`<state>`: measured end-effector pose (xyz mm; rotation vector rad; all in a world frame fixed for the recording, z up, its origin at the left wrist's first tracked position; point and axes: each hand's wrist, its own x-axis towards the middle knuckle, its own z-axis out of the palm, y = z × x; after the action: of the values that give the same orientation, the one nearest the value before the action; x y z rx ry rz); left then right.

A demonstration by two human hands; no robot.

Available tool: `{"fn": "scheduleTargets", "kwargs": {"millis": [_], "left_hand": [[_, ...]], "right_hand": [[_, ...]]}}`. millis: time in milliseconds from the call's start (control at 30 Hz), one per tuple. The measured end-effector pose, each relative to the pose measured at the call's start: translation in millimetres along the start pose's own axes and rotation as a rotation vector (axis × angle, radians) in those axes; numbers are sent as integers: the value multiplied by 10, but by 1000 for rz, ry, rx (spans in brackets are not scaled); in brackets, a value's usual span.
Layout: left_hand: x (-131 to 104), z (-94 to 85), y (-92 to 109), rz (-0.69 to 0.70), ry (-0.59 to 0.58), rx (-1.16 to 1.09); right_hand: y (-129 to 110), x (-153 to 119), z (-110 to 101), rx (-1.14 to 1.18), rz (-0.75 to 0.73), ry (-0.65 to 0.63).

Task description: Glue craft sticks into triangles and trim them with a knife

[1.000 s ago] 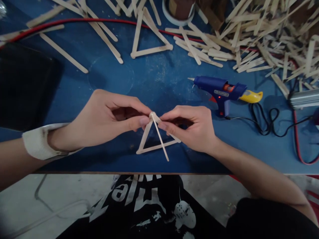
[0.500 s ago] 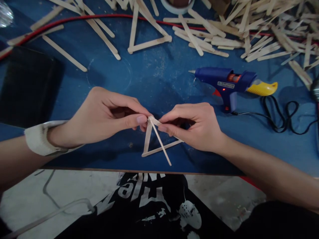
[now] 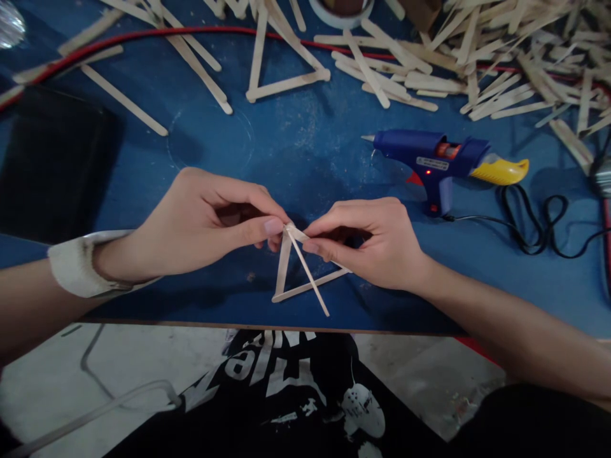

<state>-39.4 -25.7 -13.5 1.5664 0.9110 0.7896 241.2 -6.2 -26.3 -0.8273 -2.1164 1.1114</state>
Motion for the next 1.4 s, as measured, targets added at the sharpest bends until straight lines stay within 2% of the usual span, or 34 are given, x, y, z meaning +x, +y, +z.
{"fn": "scheduleTargets", "kwargs": {"millis": [200,400,767,1000,1400], "left_hand": [[8,10,14,-1,5,-3],[-8,-4,-1,16,-16,-22],[0,-2,14,27,-25,31],[5,-3,-18,29,-22,-52],[0,4,-37,24,-36,-50]], "right_hand": [[-6,-1,-3,2,34,-12],[6,-8,-1,31,-20,-10],[6,-15,7,61,-21,-21],[55,-13,21,174,-25,-33],[68,-10,21,170,-48,-48]]}}
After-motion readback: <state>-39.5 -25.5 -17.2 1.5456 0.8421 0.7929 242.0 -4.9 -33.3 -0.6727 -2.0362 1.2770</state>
